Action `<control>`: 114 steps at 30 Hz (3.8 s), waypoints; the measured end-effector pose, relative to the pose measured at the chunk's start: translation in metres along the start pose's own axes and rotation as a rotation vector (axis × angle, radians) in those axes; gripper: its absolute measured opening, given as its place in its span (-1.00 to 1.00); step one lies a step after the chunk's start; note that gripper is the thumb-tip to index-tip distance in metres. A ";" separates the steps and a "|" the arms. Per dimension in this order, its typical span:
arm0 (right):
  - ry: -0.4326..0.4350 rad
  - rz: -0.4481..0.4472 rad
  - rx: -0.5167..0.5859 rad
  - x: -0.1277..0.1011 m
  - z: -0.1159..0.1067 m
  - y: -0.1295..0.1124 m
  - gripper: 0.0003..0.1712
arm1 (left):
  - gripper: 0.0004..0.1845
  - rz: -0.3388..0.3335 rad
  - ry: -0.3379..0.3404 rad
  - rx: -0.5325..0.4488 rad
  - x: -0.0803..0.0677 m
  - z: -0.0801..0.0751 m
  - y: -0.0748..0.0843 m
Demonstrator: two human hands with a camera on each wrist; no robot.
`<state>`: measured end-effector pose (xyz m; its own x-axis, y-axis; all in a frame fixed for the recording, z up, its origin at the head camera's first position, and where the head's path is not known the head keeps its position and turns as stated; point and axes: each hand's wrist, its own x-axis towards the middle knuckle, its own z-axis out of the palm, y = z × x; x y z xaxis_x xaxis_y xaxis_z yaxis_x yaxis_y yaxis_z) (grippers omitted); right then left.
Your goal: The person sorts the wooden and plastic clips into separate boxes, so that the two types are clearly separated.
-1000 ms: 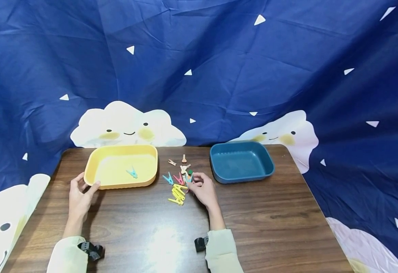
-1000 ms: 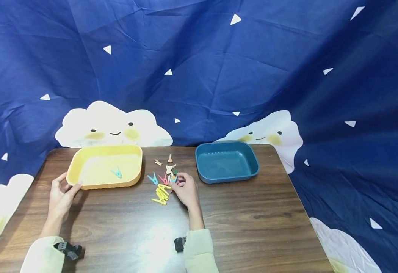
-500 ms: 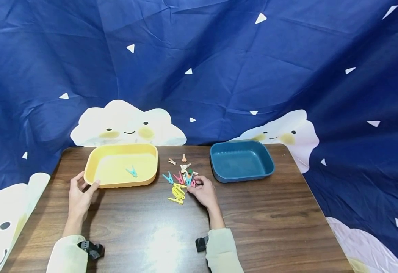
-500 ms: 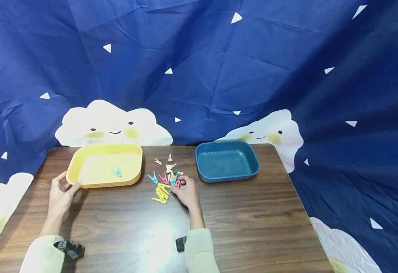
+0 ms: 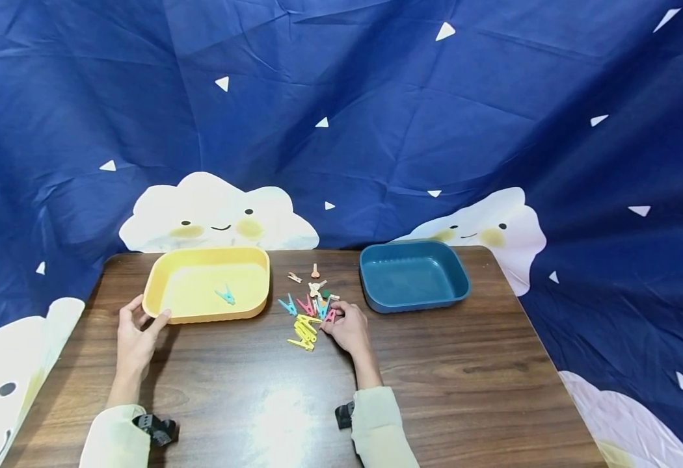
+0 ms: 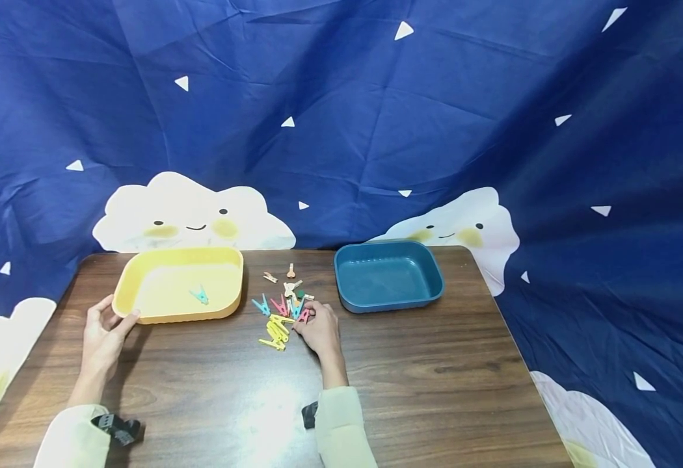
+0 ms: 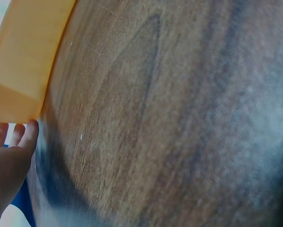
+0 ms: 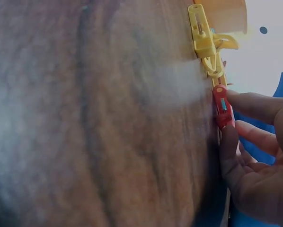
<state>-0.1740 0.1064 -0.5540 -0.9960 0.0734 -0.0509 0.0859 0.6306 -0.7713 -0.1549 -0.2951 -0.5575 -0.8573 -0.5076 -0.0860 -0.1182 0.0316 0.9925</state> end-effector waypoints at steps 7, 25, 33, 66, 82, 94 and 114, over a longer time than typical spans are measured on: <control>-0.022 -0.001 0.062 -0.002 -0.002 0.001 -0.57 | -0.21 0.006 -0.007 0.042 -0.001 0.000 0.002; 0.011 0.056 0.108 0.003 -0.001 0.002 -0.60 | -0.25 0.020 -0.004 0.003 -0.004 0.001 0.004; 0.014 0.065 0.158 0.001 0.000 0.003 -0.61 | -0.23 0.013 0.000 0.035 -0.002 0.001 0.002; 0.021 0.027 0.256 0.002 -0.002 -0.012 -0.56 | -0.22 -0.015 -0.005 0.014 -0.004 0.002 0.002; -0.011 -0.086 0.238 0.008 0.002 -0.037 -0.58 | -0.23 0.009 -0.011 0.017 -0.005 0.001 0.005; 0.000 -0.199 0.140 0.018 0.008 -0.062 -0.58 | -0.23 0.001 -0.018 0.044 -0.003 0.001 0.002; -0.101 -0.209 0.176 0.032 0.024 -0.097 -0.56 | -0.23 -0.017 -0.027 0.043 -0.001 0.000 0.000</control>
<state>-0.2145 0.0292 -0.4961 -0.9898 -0.1272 0.0648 -0.1186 0.4796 -0.8694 -0.1542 -0.2946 -0.5577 -0.8680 -0.4853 -0.1054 -0.1537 0.0607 0.9863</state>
